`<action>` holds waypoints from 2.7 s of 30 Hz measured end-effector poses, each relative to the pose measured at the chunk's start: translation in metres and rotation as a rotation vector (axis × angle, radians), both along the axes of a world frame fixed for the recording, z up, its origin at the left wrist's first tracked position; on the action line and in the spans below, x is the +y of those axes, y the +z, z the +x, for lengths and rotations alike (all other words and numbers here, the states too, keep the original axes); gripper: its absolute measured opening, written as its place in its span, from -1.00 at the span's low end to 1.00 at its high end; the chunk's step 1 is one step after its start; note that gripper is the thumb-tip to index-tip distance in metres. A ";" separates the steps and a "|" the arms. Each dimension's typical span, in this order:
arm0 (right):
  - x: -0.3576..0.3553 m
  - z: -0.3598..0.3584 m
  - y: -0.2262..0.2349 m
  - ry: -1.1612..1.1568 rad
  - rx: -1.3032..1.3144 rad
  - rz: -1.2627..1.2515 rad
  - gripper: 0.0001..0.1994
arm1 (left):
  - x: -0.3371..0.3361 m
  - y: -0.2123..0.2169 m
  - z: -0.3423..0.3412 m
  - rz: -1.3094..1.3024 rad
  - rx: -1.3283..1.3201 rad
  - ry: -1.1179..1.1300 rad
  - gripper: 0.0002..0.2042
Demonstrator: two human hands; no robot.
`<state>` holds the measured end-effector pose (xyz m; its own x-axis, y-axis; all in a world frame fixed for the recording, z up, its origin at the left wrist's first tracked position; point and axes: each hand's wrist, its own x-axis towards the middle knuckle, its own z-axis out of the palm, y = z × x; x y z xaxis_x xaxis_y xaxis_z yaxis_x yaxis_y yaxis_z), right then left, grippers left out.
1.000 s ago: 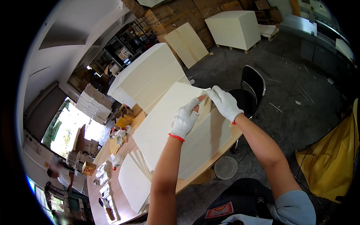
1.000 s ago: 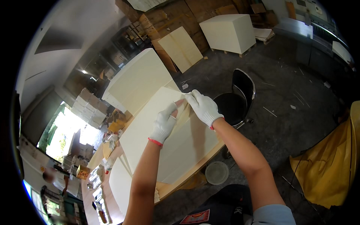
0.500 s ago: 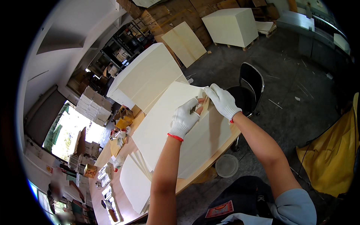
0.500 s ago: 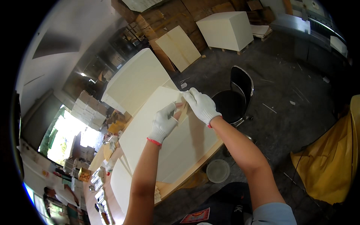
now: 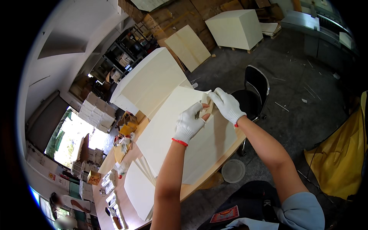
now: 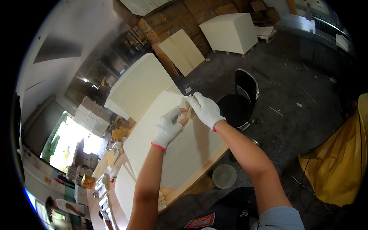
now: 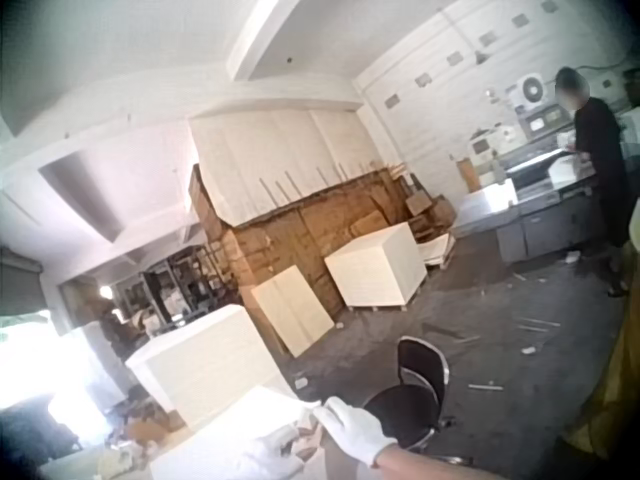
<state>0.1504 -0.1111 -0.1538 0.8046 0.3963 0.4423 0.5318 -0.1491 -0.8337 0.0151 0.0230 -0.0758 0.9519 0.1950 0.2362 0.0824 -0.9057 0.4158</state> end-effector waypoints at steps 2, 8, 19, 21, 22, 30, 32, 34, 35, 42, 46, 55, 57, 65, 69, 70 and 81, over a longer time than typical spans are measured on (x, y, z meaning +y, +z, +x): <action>-0.003 -0.001 0.002 0.010 0.015 0.037 -0.51 | 0.000 -0.002 0.000 -0.007 -0.003 -0.016 -0.65; -0.041 0.009 0.020 -0.038 0.033 -0.188 -0.47 | -0.009 -0.004 -0.009 0.237 -0.197 -0.149 -0.55; -0.036 0.012 0.014 0.004 -0.451 -0.542 -0.52 | 0.002 -0.010 0.016 0.263 -0.123 0.030 -0.68; -0.035 0.015 0.016 -0.022 -0.584 -0.540 -0.55 | 0.004 -0.011 0.021 0.265 -0.107 0.057 -0.70; -0.033 0.016 0.019 -0.019 -0.613 -0.530 -0.56 | 0.006 -0.011 0.023 0.268 -0.097 0.058 -0.70; -0.016 0.006 0.024 0.119 -0.030 -0.173 -0.47 | 0.006 -0.010 0.006 0.000 -0.025 -0.019 -0.61; -0.013 0.001 0.026 0.124 0.072 -0.136 -0.47 | 0.016 -0.017 0.001 -0.159 -0.026 -0.051 -0.59; -0.012 0.000 0.021 0.097 0.068 -0.110 -0.47 | 0.017 -0.015 0.002 -0.201 -0.025 -0.056 -0.58; -0.011 0.000 0.018 0.084 0.051 -0.098 -0.46 | 0.017 -0.014 0.002 -0.223 -0.024 -0.060 -0.57; -0.008 0.000 0.011 0.064 0.021 -0.085 -0.45 | 0.010 -0.010 0.000 -0.246 -0.009 -0.019 -0.55; -0.009 -0.003 0.011 0.050 -0.010 -0.079 -0.45 | 0.008 -0.011 -0.001 -0.369 -0.089 -0.023 -0.62; -0.003 0.004 -0.002 0.013 -0.063 -0.083 -0.47 | -0.004 -0.003 -0.002 -0.092 0.012 0.029 -0.68; -0.003 0.003 -0.001 0.014 -0.048 -0.096 -0.47 | -0.006 -0.001 -0.003 -0.073 0.004 0.031 -0.66; -0.006 -0.003 0.006 0.035 -0.033 -0.092 -0.49 | 0.001 -0.015 -0.002 -0.138 -0.168 0.020 -0.69; -0.005 0.000 0.002 0.011 -0.047 -0.094 -0.50 | 0.003 -0.013 -0.001 -0.127 -0.123 -0.028 -0.70; -0.004 0.000 0.001 0.009 -0.048 -0.088 -0.50 | 0.004 -0.013 -0.002 -0.110 -0.117 -0.049 -0.70; -0.006 -0.001 0.002 0.015 -0.024 -0.051 -0.51 | -0.007 -0.006 -0.003 -0.097 -0.084 0.012 -0.70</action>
<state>0.1491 -0.1170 -0.1516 0.7877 0.4310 0.4401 0.5540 -0.1831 -0.8121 0.0119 0.0162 -0.0816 0.9271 0.2319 0.2946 0.0538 -0.8599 0.5076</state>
